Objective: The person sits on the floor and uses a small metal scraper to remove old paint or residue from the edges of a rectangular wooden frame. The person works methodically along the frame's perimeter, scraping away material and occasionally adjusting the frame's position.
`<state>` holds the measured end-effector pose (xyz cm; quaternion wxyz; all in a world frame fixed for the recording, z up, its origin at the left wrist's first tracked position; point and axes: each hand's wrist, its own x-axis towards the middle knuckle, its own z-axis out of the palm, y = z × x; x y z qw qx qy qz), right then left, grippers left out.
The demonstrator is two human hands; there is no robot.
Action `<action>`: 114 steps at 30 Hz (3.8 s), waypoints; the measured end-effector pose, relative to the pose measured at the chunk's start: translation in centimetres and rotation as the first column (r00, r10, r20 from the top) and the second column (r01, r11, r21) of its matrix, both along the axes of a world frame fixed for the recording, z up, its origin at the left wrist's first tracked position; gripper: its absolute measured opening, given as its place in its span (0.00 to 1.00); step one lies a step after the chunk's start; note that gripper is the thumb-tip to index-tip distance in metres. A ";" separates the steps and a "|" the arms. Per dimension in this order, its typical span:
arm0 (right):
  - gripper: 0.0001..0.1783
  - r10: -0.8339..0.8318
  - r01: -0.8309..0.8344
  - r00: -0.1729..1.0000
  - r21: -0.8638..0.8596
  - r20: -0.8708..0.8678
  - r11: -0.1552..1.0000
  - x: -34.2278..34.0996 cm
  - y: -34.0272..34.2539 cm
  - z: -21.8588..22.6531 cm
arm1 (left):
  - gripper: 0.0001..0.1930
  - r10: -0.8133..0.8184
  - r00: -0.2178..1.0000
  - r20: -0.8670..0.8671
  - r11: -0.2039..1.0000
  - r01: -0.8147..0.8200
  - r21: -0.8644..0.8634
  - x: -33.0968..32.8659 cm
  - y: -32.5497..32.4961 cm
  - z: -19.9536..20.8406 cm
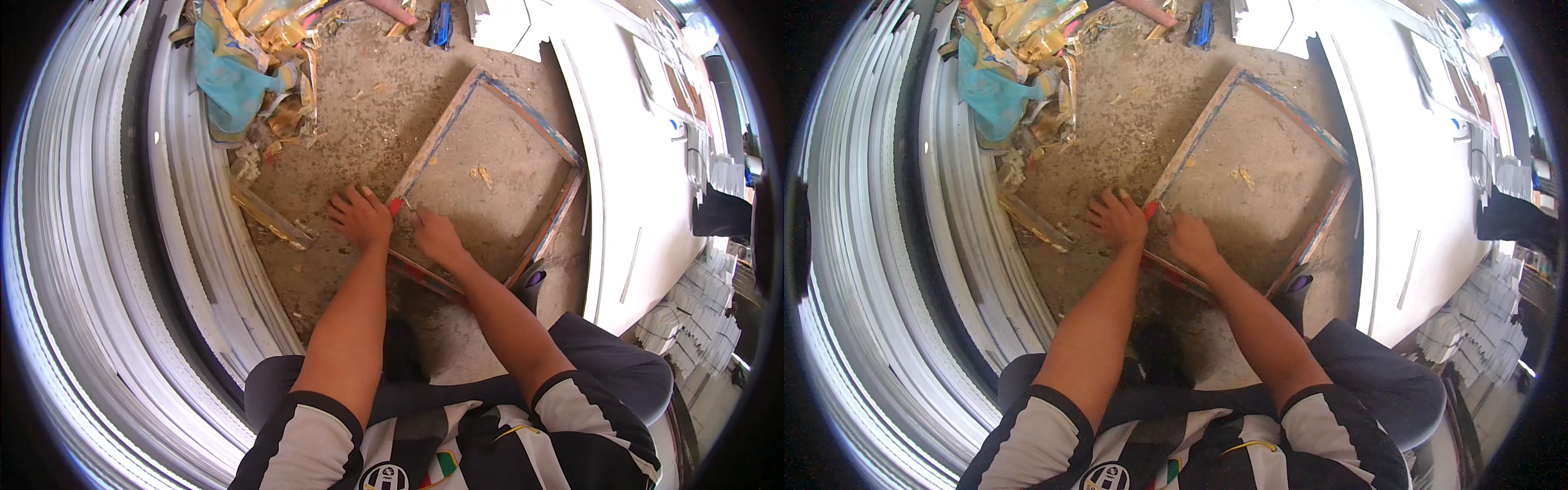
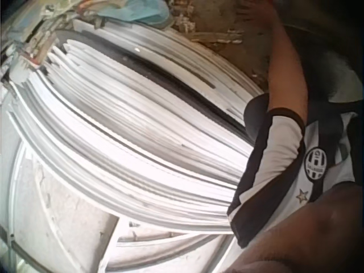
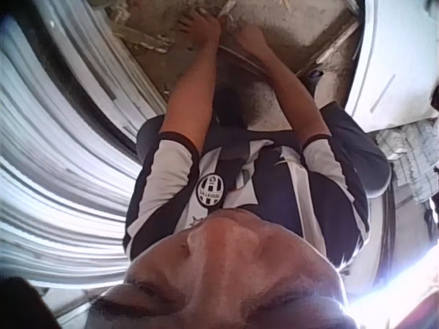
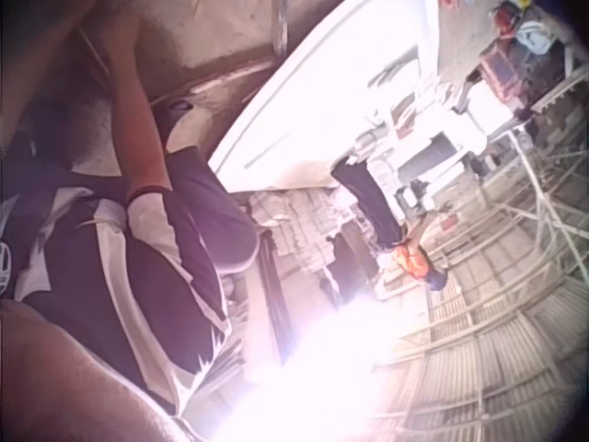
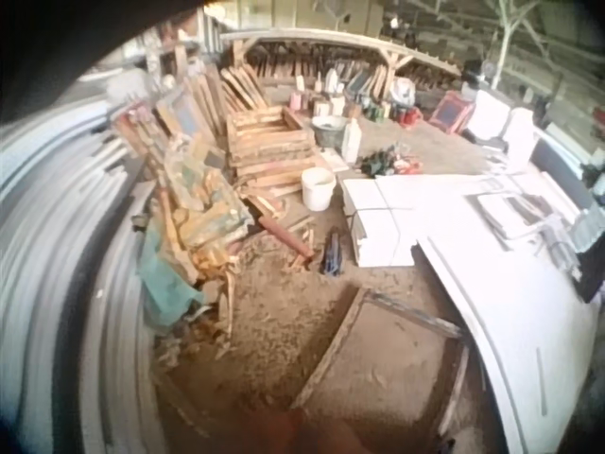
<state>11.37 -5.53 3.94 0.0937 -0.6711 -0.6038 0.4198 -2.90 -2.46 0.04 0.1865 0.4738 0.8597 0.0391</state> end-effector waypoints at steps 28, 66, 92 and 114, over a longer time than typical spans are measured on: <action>0.15 -0.032 0.052 0.995 -0.228 0.092 0.972 -1.4 1.6 2.9 | 0.24 -0.190 0.982 -0.014 0.979 0.189 -0.080 -0.7 -0.6 1.6; 0.15 0.065 -0.006 0.985 -0.339 0.163 0.941 -2.6 3.1 6.2 | 0.22 -0.211 0.975 -0.072 0.959 0.221 0.176 -0.9 -1.5 -0.9; 0.14 -0.083 0.090 0.995 -0.159 0.048 0.983 -1.1 -0.1 2.8 | 0.20 -0.200 0.976 -0.084 0.949 0.214 0.233 -1.0 -1.6 -1.3; 0.15 0.033 0.005 0.990 -0.269 0.136 0.963 -1.8 2.3 4.4 | 0.22 -0.193 0.980 -0.053 0.978 0.196 0.069 -0.8 -1.2 0.2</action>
